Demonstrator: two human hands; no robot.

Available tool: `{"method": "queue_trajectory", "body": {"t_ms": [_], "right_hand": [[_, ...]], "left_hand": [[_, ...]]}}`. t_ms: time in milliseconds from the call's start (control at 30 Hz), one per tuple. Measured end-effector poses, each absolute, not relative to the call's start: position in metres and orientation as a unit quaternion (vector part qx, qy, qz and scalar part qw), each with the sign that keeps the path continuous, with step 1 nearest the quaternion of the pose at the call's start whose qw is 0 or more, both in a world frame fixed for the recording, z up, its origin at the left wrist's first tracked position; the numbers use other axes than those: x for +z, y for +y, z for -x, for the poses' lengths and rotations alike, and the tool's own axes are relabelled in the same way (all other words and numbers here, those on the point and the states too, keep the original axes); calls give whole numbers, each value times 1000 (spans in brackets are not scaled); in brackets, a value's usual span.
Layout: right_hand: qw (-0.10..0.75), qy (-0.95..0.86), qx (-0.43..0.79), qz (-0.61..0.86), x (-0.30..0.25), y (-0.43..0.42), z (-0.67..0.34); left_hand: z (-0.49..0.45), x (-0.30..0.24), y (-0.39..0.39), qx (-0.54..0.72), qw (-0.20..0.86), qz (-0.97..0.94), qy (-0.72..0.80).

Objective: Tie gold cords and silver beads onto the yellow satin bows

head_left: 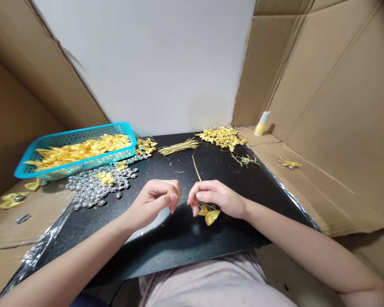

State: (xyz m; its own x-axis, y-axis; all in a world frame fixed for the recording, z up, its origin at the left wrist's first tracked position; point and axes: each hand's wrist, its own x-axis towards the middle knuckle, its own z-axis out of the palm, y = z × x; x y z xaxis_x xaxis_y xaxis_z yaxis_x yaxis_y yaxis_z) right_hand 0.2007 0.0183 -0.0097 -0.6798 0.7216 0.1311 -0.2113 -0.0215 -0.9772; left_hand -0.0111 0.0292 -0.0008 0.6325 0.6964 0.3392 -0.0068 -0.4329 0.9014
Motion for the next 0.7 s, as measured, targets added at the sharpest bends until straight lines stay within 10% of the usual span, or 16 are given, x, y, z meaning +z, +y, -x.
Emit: {"method": "queue_trajectory", "body": {"t_ms": [700], "right_hand": [[551,-537,620,156,122,62,-177]], "left_hand": [[-10,112,68,309,296,-857,287]]}}
